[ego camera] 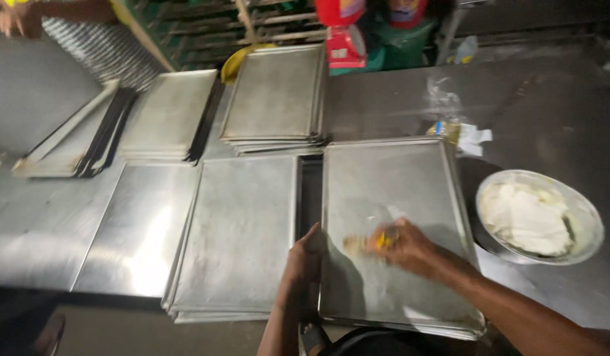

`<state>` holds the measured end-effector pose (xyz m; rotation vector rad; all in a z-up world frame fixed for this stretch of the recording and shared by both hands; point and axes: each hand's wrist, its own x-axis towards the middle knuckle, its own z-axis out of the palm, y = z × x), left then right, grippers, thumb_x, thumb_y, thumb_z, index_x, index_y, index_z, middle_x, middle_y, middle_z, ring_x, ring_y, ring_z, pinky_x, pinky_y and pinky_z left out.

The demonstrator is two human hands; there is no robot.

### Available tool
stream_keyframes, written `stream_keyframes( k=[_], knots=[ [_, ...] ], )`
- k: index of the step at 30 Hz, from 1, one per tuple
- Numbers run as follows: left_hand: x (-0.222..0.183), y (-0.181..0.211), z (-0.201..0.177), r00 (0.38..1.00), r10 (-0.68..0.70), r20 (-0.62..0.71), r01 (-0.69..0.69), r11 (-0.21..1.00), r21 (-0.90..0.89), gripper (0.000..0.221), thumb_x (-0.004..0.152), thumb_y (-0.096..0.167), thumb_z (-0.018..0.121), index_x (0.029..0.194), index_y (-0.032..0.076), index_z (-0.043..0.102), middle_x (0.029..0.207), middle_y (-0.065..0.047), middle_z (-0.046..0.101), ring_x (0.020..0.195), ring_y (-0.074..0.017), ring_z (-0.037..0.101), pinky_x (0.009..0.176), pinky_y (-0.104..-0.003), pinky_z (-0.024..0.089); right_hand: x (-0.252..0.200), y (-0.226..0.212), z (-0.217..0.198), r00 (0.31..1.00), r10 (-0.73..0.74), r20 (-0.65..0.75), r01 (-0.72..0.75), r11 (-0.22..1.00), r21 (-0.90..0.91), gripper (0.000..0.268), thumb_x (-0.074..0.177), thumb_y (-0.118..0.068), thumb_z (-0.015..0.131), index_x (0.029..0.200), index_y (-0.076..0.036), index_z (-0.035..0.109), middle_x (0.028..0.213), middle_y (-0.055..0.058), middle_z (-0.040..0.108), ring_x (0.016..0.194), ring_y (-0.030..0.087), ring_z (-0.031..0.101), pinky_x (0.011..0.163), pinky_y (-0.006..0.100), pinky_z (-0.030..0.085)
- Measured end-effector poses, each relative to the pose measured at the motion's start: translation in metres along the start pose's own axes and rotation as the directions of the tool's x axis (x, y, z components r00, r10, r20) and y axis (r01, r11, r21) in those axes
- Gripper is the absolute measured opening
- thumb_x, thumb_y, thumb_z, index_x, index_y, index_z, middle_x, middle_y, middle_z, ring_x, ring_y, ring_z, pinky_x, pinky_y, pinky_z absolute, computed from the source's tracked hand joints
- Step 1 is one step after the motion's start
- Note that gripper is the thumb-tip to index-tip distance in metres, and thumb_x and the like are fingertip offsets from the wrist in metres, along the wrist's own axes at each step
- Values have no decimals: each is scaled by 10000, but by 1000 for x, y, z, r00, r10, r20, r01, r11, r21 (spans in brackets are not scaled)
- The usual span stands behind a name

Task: Greasing baking trays with a brush in a bakery.

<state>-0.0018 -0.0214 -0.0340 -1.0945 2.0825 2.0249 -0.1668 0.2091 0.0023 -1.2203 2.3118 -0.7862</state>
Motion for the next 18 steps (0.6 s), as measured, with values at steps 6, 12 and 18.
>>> stream_keyframes(
  k=[6,12,18],
  knots=[
    [28,-45,10,981,143,130,-96,945,-312,765,877,-144,552,1559,190,461,978,-64,706,735,-156,644,620,-339,592,-6,-16,4,903,-428,31,423,900,103,241,855,-373,806,875,-132,801,823,22,749,792,208,655,742,375,529],
    [26,-36,14,991,81,107,7,766,-643,624,952,-129,497,1544,67,484,1359,-42,678,1146,-150,675,951,-270,571,154,43,-36,974,-91,-209,74,993,-88,298,892,-428,757,912,-132,790,833,51,773,765,218,712,762,453,518],
    [6,-12,8,980,195,37,-196,980,44,659,911,-76,611,1523,124,470,1372,-62,668,1140,-106,619,959,-228,511,181,48,-52,958,-12,-288,16,1000,12,276,937,-383,716,905,-112,758,854,65,765,765,205,713,735,434,555]
  ],
)
